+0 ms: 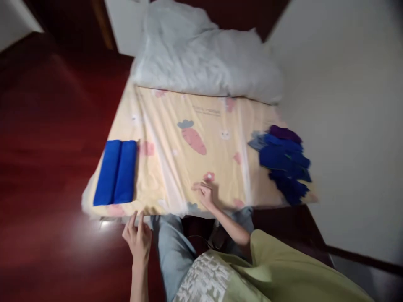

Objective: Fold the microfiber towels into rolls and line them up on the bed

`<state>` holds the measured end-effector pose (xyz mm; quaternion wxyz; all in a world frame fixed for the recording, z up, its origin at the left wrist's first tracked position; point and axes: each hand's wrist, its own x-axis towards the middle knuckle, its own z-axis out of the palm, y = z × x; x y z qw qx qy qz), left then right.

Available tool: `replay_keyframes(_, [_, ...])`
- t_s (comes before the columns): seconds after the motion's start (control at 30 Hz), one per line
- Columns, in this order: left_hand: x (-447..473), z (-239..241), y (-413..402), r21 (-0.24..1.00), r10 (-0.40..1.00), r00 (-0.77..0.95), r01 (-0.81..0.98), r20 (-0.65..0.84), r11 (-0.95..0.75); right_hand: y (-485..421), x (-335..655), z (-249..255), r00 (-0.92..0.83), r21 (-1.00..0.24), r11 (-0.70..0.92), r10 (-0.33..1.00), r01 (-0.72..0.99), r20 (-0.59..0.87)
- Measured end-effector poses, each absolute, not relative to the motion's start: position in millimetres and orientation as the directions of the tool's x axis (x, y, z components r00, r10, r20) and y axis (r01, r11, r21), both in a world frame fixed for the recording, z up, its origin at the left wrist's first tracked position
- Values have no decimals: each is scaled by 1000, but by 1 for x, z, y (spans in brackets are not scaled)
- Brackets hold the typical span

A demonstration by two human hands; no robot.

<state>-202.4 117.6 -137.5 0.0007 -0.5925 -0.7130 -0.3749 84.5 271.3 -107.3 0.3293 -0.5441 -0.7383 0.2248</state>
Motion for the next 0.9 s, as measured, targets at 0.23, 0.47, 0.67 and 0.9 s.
replay_keyframes(0.23, [-140,-141,21,681,980,16,716,198,-149,130,295,-102,516,-709,-231,830,666,214])
replay_keyframes(0.47, [-141,-131,30,626,990,13,773,143,-101,171,397,-81,771,-835,-333,616,439,160])
replay_keyframes(0.67, [-108,-119,26,541,988,55,832,146,-126,216,489,-54,758,-687,-437,598,580,260])
replay_keyframes(0.9, [-76,-120,1,429,994,82,897,78,-108,233,552,-42,631,-465,-512,764,722,139])
